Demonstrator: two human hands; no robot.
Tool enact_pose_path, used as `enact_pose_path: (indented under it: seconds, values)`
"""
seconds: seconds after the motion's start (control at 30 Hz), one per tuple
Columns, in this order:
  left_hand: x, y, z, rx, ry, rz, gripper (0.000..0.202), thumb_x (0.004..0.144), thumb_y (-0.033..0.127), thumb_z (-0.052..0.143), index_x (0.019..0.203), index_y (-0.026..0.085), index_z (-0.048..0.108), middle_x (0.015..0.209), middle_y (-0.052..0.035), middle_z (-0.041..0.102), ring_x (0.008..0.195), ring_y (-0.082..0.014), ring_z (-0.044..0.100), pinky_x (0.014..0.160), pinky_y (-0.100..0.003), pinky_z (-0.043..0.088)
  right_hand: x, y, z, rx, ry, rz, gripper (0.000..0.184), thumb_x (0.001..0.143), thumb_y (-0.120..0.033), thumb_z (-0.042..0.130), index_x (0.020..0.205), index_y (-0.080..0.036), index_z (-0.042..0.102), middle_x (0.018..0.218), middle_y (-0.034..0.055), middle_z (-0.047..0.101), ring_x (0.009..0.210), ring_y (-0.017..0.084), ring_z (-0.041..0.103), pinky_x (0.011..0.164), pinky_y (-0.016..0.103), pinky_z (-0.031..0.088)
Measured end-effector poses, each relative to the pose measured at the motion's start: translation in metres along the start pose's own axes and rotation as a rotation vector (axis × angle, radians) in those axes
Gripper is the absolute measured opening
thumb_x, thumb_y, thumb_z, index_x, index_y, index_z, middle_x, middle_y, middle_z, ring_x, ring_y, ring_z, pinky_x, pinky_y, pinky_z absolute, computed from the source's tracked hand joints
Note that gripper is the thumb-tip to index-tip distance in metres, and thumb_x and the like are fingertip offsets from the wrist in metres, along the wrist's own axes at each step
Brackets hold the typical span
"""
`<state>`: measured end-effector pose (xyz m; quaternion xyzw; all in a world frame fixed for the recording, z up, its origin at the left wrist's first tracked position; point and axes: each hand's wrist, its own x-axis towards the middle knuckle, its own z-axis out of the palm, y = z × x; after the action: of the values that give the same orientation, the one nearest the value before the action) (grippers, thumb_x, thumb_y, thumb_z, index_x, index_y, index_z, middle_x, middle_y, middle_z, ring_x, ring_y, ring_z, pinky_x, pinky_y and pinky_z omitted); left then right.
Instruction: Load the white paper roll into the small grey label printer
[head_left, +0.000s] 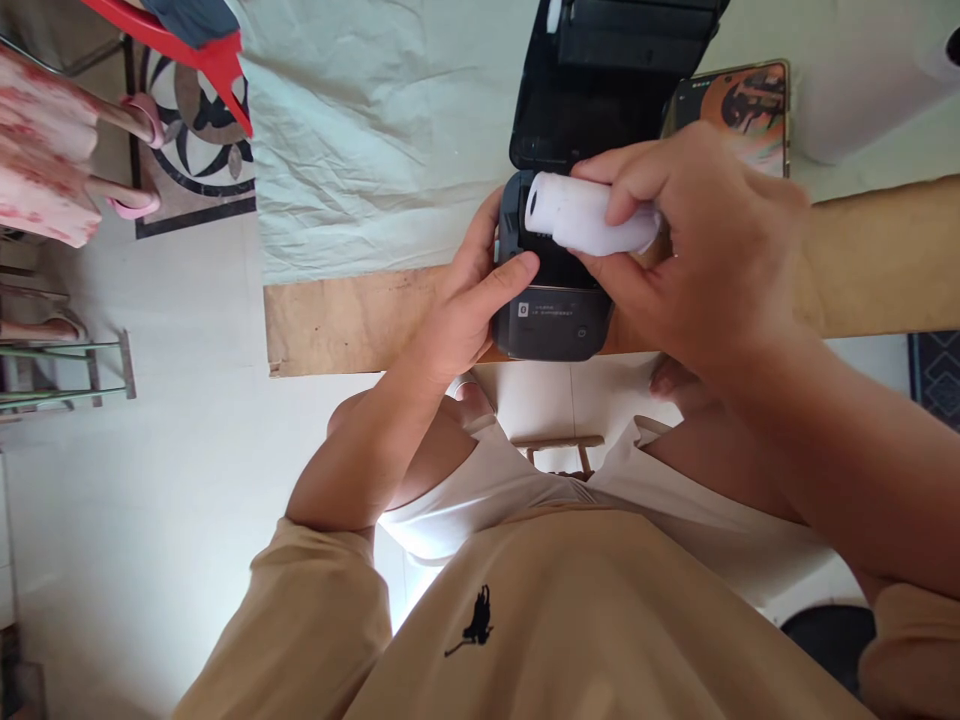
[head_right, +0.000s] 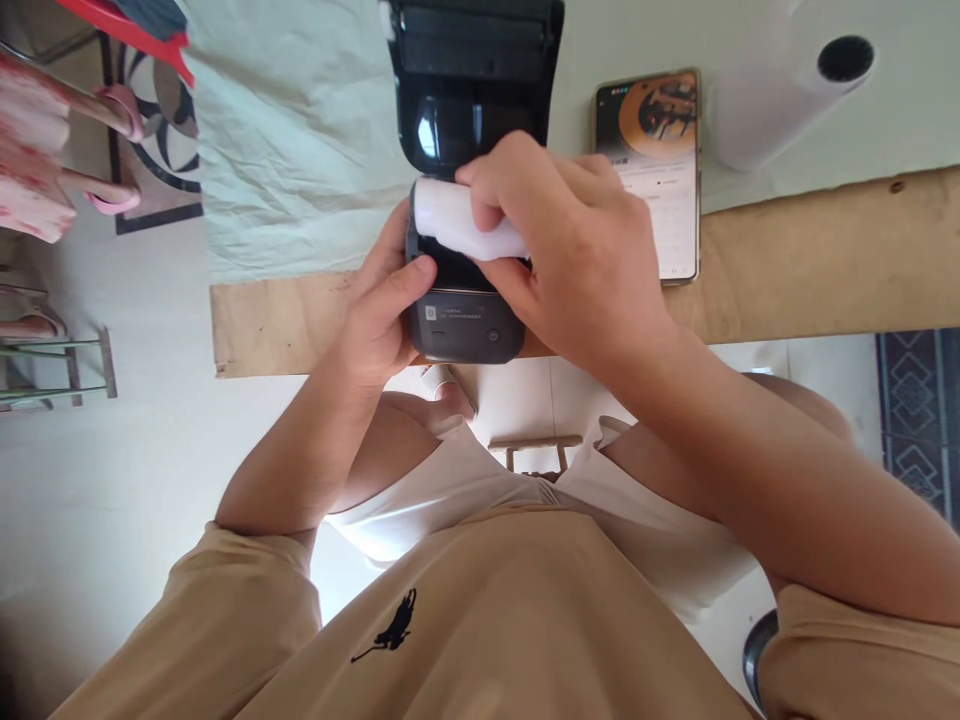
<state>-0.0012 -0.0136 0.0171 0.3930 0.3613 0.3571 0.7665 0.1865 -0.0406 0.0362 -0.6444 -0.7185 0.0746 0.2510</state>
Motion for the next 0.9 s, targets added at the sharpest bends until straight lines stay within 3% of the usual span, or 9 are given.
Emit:
enact_pose_path:
  seconds: [0.17, 0.4, 0.57, 0.67, 0.77, 0.83, 0.9]
  values:
    - [0.001, -0.001, 0.000, -0.013, 0.020, 0.025, 0.040, 0.094, 0.037, 0.069, 0.130, 0.025, 0.057, 0.135, -0.0027, 0.068, 0.143, -0.0268, 0.060, 0.107, -0.032, 0.059, 0.003, 0.006, 0.006, 0.020, -0.130, 0.050, 0.028, 0.094, -0.041, 0.046, 0.104, -0.016, 0.049, 0.132, -0.0057, 0.060, 0.119, 0.004, 0.060, 0.096, 0.025, 0.047]
    - [0.002, -0.003, 0.000, 0.004, 0.023, 0.059, 0.034, 0.096, 0.038, 0.066, 0.127, 0.026, 0.060, 0.130, -0.0014, 0.070, 0.142, -0.0260, 0.060, 0.105, -0.033, 0.058, 0.005, 0.004, -0.001, -0.020, -0.141, 0.081, 0.024, 0.091, -0.037, 0.044, 0.107, -0.019, 0.051, 0.134, -0.0102, 0.058, 0.109, 0.007, 0.061, 0.096, 0.030, 0.045]
    - [0.001, -0.003, 0.000, 0.022, 0.020, 0.058, 0.037, 0.094, 0.042, 0.070, 0.126, 0.026, 0.063, 0.132, -0.0023, 0.069, 0.146, -0.0269, 0.057, 0.115, -0.034, 0.054, 0.004, 0.008, 0.002, -0.012, -0.230, 0.006, 0.024, 0.092, -0.036, 0.046, 0.108, -0.019, 0.051, 0.133, -0.0059, 0.059, 0.107, 0.008, 0.060, 0.094, 0.033, 0.045]
    - [0.000, -0.003, -0.001, 0.037, 0.022, 0.056, 0.039, 0.091, 0.042, 0.072, 0.126, 0.027, 0.064, 0.131, -0.0018, 0.070, 0.148, -0.0274, 0.055, 0.120, -0.036, 0.051, 0.002, 0.011, 0.007, -0.008, -0.155, -0.087, 0.022, 0.092, -0.034, 0.048, 0.108, -0.021, 0.056, 0.130, -0.0074, 0.060, 0.106, 0.008, 0.061, 0.089, 0.032, 0.044]
    - [0.002, -0.006, -0.005, 0.046, 0.019, 0.069, 0.041, 0.093, 0.046, 0.070, 0.129, 0.028, 0.063, 0.131, -0.0010, 0.070, 0.148, -0.0267, 0.055, 0.120, -0.035, 0.050, -0.001, 0.012, 0.010, -0.010, 0.002, -0.157, 0.019, 0.091, -0.028, 0.050, 0.105, -0.023, 0.062, 0.136, -0.0135, 0.056, 0.118, 0.005, 0.060, 0.088, 0.030, 0.043]
    - [0.005, -0.010, -0.010, 0.045, -0.043, 0.095, 0.044, 0.093, 0.049, 0.069, 0.131, 0.029, 0.061, 0.133, -0.0008, 0.069, 0.144, -0.0263, 0.058, 0.115, -0.034, 0.053, -0.004, 0.011, 0.009, -0.013, 0.087, -0.206, 0.015, 0.091, -0.026, 0.054, 0.099, -0.023, 0.066, 0.136, -0.0153, 0.056, 0.122, 0.004, 0.058, 0.090, 0.029, 0.042]
    - [0.009, -0.014, -0.016, 0.035, -0.118, 0.129, 0.046, 0.094, 0.051, 0.066, 0.134, 0.028, 0.060, 0.137, -0.0013, 0.067, 0.141, -0.0255, 0.060, 0.113, -0.033, 0.054, -0.006, 0.009, 0.008, -0.011, 0.157, -0.287, 0.011, 0.090, -0.024, 0.059, 0.094, -0.021, 0.068, 0.127, -0.0113, 0.060, 0.116, 0.004, 0.056, 0.090, 0.028, 0.039]
